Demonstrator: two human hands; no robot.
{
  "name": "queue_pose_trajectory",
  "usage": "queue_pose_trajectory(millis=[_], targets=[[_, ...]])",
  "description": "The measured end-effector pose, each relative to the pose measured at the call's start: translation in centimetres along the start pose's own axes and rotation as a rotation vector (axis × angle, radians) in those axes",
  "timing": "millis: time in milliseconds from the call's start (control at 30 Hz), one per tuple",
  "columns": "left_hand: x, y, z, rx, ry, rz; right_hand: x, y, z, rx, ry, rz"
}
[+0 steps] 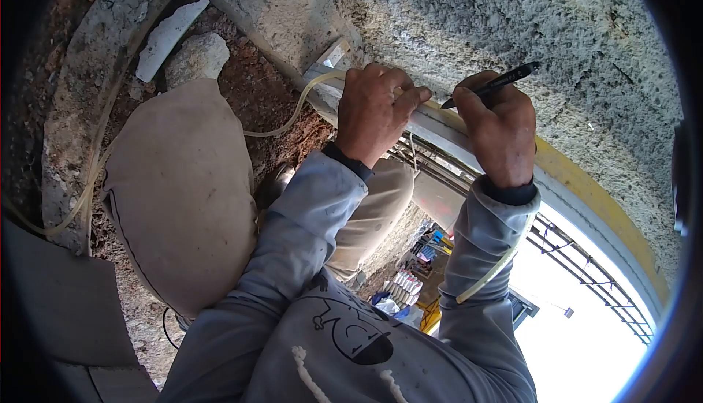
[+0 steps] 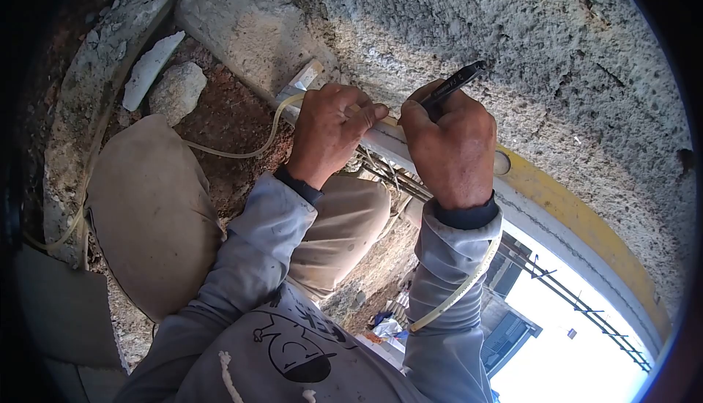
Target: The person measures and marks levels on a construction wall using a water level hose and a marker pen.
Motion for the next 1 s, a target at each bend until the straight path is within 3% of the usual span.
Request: queue_pose_trajectory(millis=[1000], targets=[[0.01,0.14,-0.07,0.006,-0.018,-0.013,-0.04,-0.17,-0.10,0.001,0.026,-0.012]])
Point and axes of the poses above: each hand's wrist, its own x-axis towards the middle knuckle, its own z-axis out of the back of the hand, y = z × x, the point moved 1 cm from there along x, towards the middle knuckle, and after that the axes turned 10 degrees about z, right-handed, at the moved point
